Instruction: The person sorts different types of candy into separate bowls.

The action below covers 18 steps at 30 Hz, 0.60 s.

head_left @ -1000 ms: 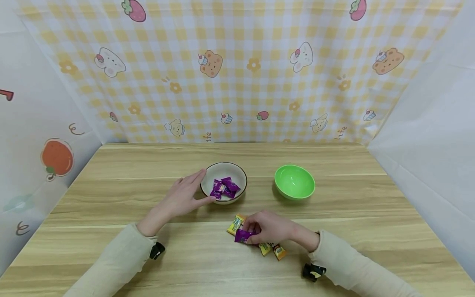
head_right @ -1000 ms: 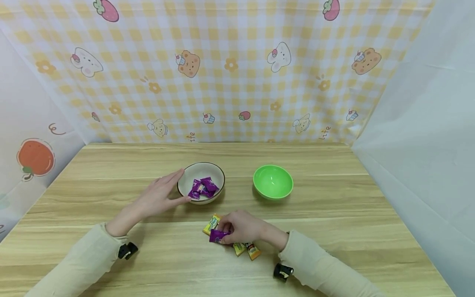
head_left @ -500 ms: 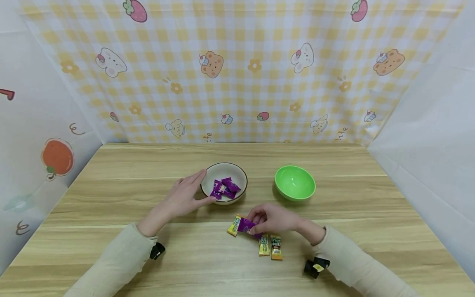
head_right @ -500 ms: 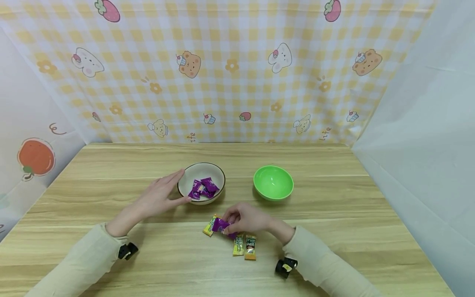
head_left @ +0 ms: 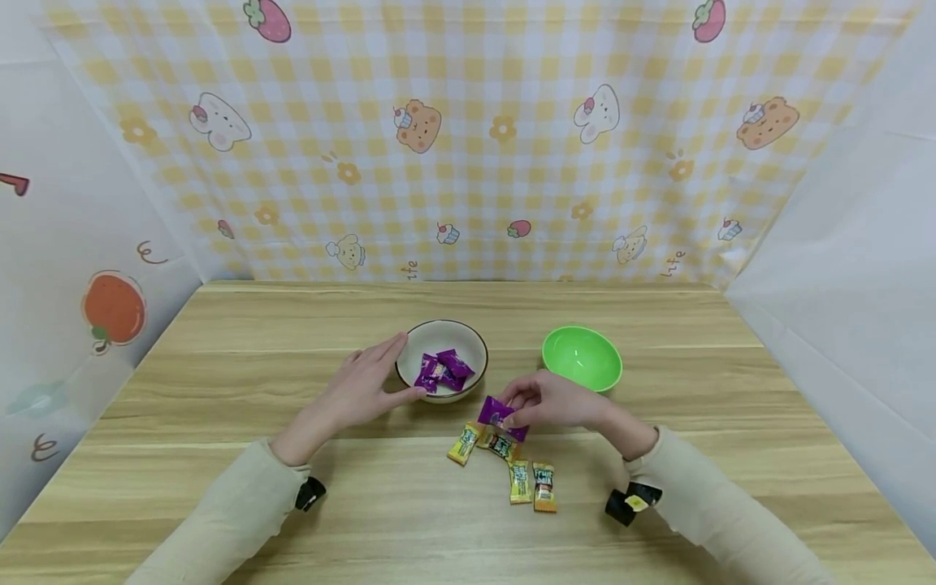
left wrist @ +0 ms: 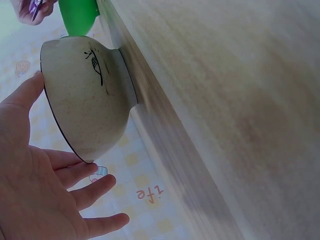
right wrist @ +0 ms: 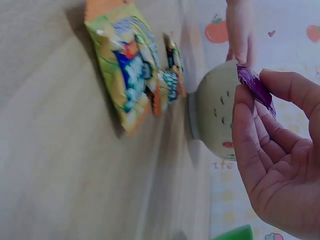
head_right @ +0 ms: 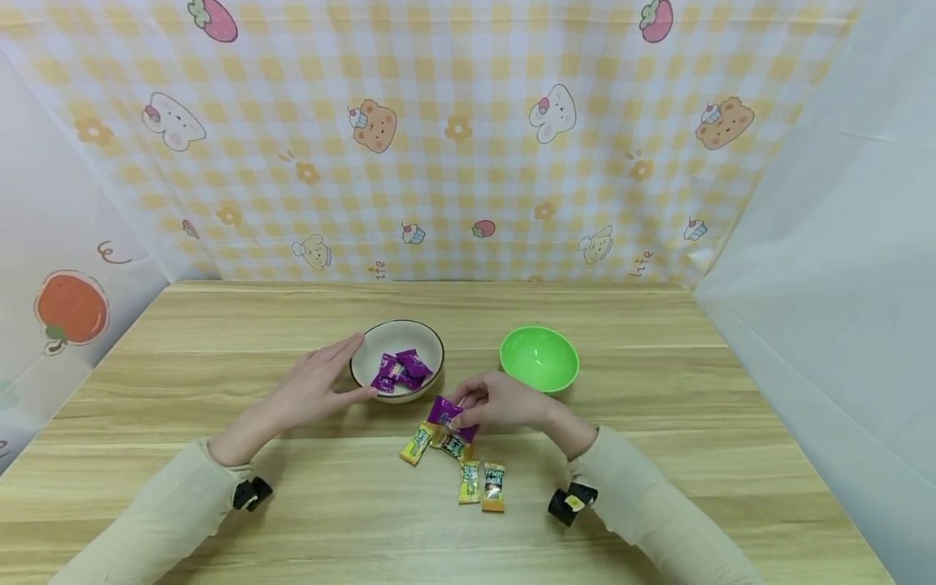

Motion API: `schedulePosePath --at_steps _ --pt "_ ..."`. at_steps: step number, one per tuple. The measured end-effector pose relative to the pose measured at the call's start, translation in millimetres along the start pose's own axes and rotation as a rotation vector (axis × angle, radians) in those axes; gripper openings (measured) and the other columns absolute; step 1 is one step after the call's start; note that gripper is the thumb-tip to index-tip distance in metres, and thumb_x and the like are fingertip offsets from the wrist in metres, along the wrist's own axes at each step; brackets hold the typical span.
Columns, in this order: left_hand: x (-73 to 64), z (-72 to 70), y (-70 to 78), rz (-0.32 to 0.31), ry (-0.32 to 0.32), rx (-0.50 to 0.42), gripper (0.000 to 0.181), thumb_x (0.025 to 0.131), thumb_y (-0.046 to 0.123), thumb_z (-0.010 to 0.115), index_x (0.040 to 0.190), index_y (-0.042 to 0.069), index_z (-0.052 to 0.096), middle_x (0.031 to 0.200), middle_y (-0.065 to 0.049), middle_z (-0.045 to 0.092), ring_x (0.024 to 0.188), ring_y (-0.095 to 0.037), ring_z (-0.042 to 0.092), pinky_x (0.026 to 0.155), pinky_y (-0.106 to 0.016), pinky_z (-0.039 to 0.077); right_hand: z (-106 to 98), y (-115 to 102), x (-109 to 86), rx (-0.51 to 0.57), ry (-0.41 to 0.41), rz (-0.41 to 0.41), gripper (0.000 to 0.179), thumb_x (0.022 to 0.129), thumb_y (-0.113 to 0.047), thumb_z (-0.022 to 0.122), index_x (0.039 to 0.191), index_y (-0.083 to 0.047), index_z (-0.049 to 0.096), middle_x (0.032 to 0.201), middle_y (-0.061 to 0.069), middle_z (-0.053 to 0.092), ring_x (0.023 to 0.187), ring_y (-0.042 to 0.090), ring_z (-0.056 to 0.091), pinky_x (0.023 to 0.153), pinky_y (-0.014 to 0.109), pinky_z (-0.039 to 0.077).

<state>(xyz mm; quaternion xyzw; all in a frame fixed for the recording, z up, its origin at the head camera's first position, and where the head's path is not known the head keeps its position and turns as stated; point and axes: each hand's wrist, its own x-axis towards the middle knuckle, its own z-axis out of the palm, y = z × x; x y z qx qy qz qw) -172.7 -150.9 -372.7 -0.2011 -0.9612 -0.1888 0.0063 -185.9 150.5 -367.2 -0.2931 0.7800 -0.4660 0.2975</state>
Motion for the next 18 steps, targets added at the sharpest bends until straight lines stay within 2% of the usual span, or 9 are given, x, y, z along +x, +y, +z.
schedulePosePath --at_steps 7,13,18 --pt "-0.2 -1.1 0.0 -0.005 -0.011 -0.001 0.094 0.08 0.063 0.052 0.143 0.0 0.023 0.145 -0.016 0.028 0.129 -0.036 0.029 0.102 -0.059 0.018 -13 -11 0.9 0.019 0.062 0.034 0.029 0.082 -0.01 0.066 0.106 0.004 0.06 0.088 0.006 0.062 0.08 0.018 0.059 0.074 0.04 0.051" --pt "-0.6 -1.6 0.3 -0.009 -0.017 -0.005 0.094 0.081 0.063 0.053 0.143 0.0 0.022 0.145 -0.016 0.028 0.129 -0.036 0.029 0.102 -0.059 0.018 -21 -17 7.2 0.042 0.145 0.082 0.03 0.084 -0.013 0.065 0.108 0.004 0.059 0.088 0.007 0.062 0.078 0.018 0.06 0.075 0.044 0.05" --pt "-0.4 -1.2 0.5 -0.007 -0.012 0.0 0.092 0.081 0.061 0.054 0.143 0.0 0.023 0.145 -0.016 0.028 0.128 -0.035 0.03 0.101 -0.058 0.019 -24 -18 13.7 0.058 0.173 0.056 0.029 0.085 -0.013 0.064 0.109 0.004 0.059 0.086 0.008 0.062 0.076 0.018 0.061 0.074 0.042 0.052"
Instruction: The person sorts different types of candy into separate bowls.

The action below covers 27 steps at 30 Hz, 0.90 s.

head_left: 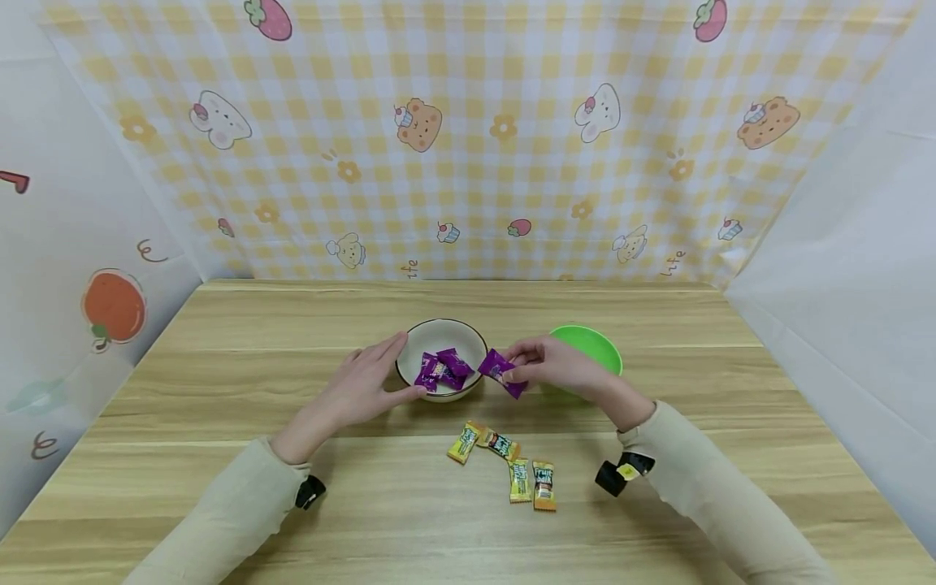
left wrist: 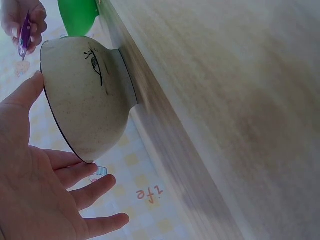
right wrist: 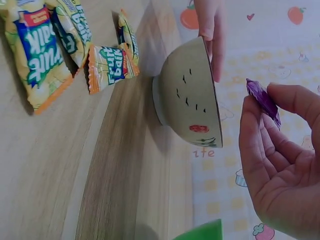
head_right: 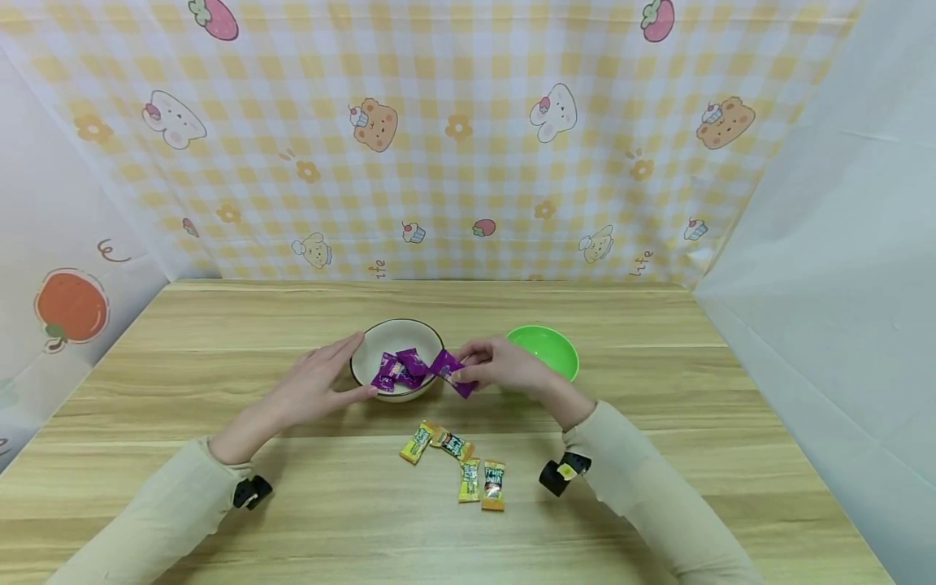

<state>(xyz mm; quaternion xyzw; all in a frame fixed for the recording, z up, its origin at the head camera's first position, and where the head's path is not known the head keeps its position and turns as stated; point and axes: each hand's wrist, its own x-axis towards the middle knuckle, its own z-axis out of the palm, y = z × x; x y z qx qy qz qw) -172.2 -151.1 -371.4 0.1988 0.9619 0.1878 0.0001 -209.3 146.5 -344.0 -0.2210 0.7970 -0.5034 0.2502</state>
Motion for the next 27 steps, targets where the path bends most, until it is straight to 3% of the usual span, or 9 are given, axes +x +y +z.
schedulePosePath --at_steps 19,27 --pt "0.9 -0.5 1.0 0.0 0.001 -0.002 0.092 0.081 0.059 0.056 0.143 -0.001 0.023 0.145 -0.016 0.028 0.129 -0.035 0.029 0.101 -0.058 0.019 9 -13 30.2 0.2 0.15 0.058 0.034 0.084 -0.007 0.064 0.114 0.007 0.055 0.085 0.01 0.063 0.075 0.017 0.063 0.084 0.051 0.045" --pt "1.1 -0.3 0.3 0.006 0.003 -0.002 0.092 0.081 0.06 0.055 0.143 -0.001 0.024 0.145 -0.016 0.028 0.128 -0.036 0.03 0.101 -0.059 0.019 9 -17 44.3 0.149 0.182 0.066 0.033 0.084 -0.01 0.064 0.113 0.004 0.057 0.083 0.008 0.063 0.076 0.016 0.062 0.083 0.047 0.047"
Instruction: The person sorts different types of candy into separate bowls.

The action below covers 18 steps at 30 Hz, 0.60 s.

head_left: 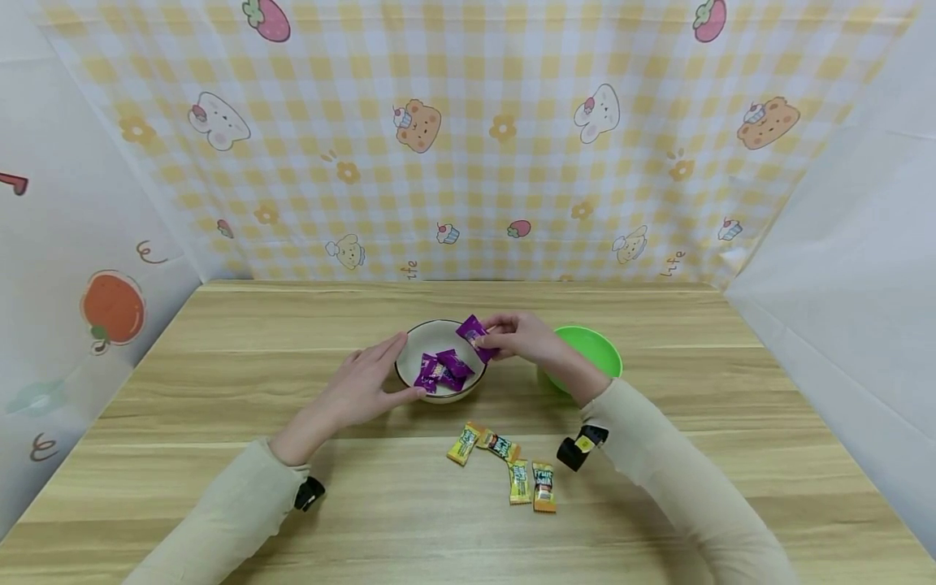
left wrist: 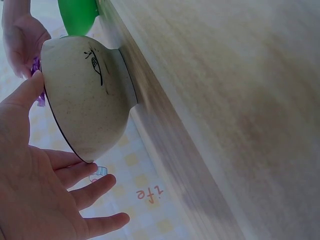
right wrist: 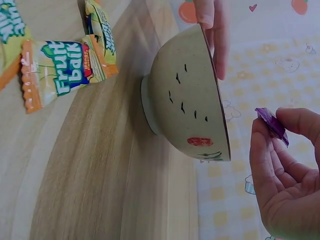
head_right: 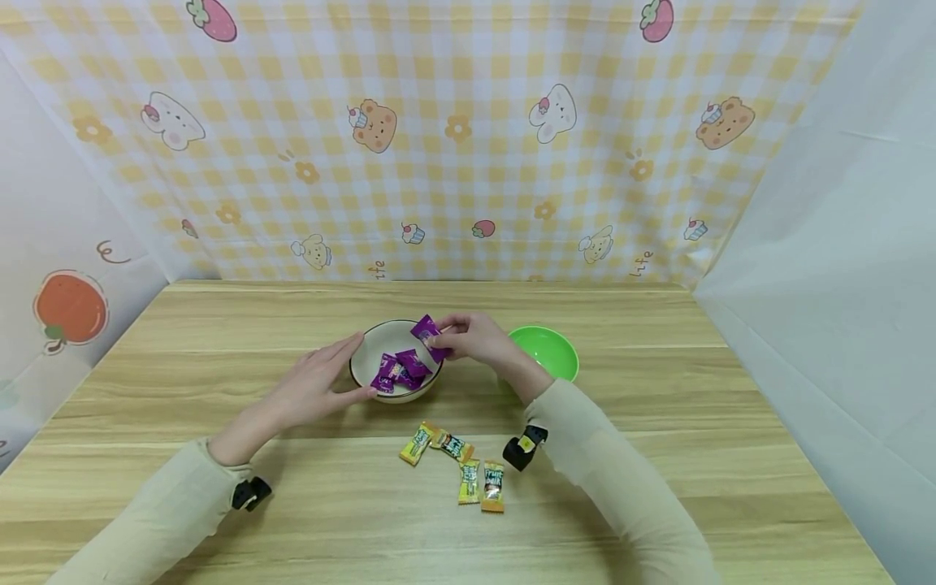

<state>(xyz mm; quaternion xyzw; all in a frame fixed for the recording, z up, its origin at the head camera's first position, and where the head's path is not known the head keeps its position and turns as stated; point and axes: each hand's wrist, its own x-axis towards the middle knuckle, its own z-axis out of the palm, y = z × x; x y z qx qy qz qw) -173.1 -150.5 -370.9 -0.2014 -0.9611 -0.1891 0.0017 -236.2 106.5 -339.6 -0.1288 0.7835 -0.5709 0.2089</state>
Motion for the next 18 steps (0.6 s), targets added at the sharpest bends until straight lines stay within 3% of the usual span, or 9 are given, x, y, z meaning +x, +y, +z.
schedulePosePath --at_steps 7,13,18 --pt "0.0 0.8 -0.3 -0.004 -0.001 0.004 0.092 0.081 0.06 0.055 0.143 -0.001 0.024 0.145 -0.017 0.028 0.129 -0.035 0.029 0.101 -0.058 0.02 9 -1 11.1 -0.057 0.024 0.008 0.03 0.084 -0.013 0.067 0.11 0.0 0.061 0.088 0.01 0.065 0.08 0.018 0.062 0.075 0.035 0.053" --pt "0.2 1.5 -1.1 0.0 0.004 0.008 0.092 0.081 0.06 0.056 0.142 -0.001 0.024 0.144 -0.017 0.028 0.128 -0.036 0.03 0.101 -0.059 0.02 15 0 16.1 -0.07 0.008 -0.002 0.028 0.083 -0.011 0.067 0.108 0.001 0.061 0.085 0.01 0.064 0.077 0.019 0.062 0.077 0.04 0.052" --pt "-0.1 0.5 -0.4 -0.004 -0.003 -0.015 0.091 0.082 0.058 0.056 0.143 -0.001 0.023 0.144 -0.017 0.028 0.128 -0.036 0.03 0.101 -0.059 0.019 15 1 15.3 -0.059 -0.035 -0.039 0.029 0.086 -0.007 0.061 0.111 0.007 0.057 0.09 0.019 0.063 0.077 0.021 0.063 0.078 0.042 0.051"
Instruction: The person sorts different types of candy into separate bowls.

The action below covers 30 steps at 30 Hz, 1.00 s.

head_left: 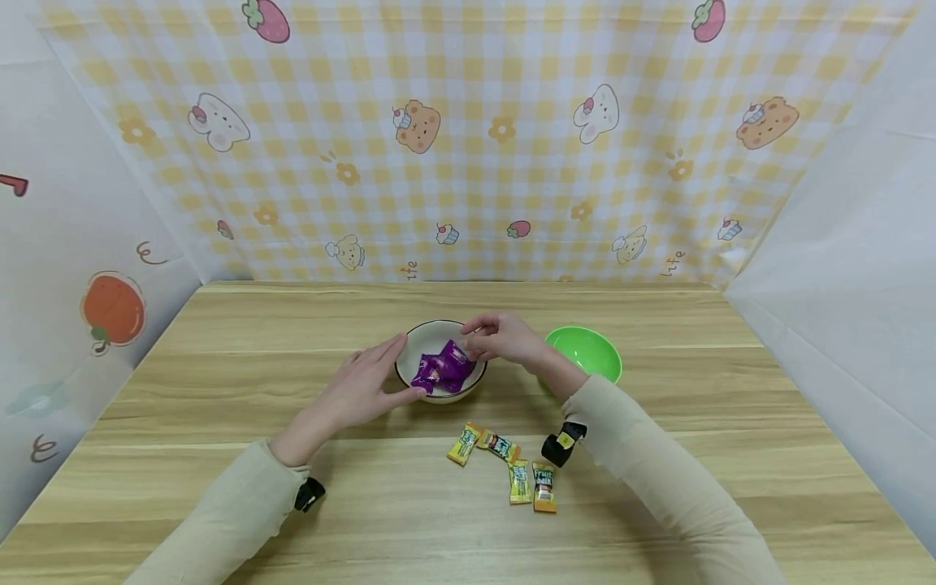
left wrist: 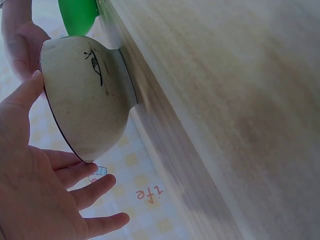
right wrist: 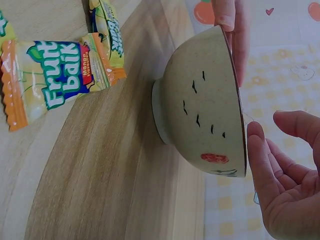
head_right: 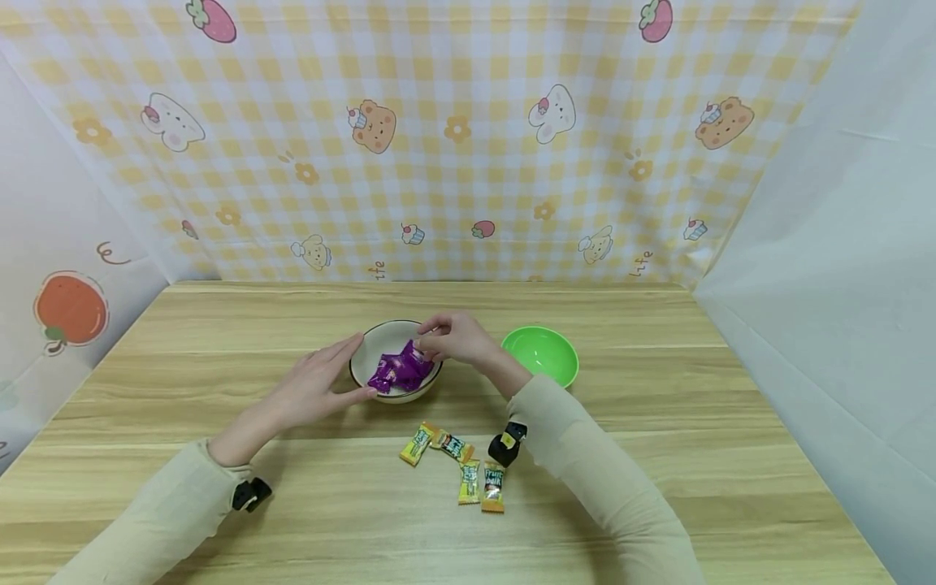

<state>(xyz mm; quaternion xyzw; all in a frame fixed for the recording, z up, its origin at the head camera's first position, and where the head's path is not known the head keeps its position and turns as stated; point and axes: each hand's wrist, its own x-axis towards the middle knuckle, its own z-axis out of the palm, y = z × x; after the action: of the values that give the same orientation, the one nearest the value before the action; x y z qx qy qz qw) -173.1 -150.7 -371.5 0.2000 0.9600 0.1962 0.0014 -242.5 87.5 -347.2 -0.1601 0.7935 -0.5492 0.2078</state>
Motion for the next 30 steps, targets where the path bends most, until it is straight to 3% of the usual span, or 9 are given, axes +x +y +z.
schedulePosePath --at_steps 10,16,20,30 --pt "0.3 -0.9 -0.3 0.0 -0.002 -0.003 0.09 0.082 0.057 0.056 0.143 -0.001 0.023 0.144 -0.017 0.028 0.128 -0.036 0.03 0.102 -0.058 0.019 -12 -4 -8.1 -0.015 0.024 -0.028 0.03 0.087 -0.005 0.059 0.114 0.008 0.055 0.094 0.024 0.061 0.083 0.03 0.064 0.08 0.045 0.049" --pt "0.1 -0.9 -0.7 0.006 -0.001 0.003 0.091 0.082 0.058 0.054 0.143 -0.001 0.023 0.144 -0.017 0.028 0.128 -0.036 0.03 0.102 -0.058 0.019 -25 -4 -18.9 -0.15 0.038 -0.215 0.028 0.087 -0.005 0.059 0.113 0.004 0.058 0.091 0.018 0.063 0.081 0.033 0.062 0.071 0.038 0.053" --pt "0.0 -0.9 -0.6 0.008 0.0 0.001 0.09 0.082 0.057 0.055 0.143 -0.001 0.023 0.144 -0.017 0.028 0.128 -0.037 0.03 0.102 -0.058 0.019 -33 -1 -28.9 -0.229 0.073 -0.324 0.026 0.085 -0.007 0.063 0.11 0.002 0.061 0.089 0.014 0.064 0.077 0.024 0.062 0.07 0.036 0.052" --pt "-0.3 -0.6 -0.2 0.005 -0.001 0.007 0.091 0.082 0.058 0.054 0.143 -0.001 0.023 0.145 -0.016 0.028 0.128 -0.036 0.03 0.102 -0.058 0.019 -58 18 -58.9 -0.393 0.154 -0.413 0.024 0.085 -0.011 0.066 0.106 -0.001 0.063 0.089 0.006 0.065 0.082 0.017 0.06 0.069 0.029 0.051"
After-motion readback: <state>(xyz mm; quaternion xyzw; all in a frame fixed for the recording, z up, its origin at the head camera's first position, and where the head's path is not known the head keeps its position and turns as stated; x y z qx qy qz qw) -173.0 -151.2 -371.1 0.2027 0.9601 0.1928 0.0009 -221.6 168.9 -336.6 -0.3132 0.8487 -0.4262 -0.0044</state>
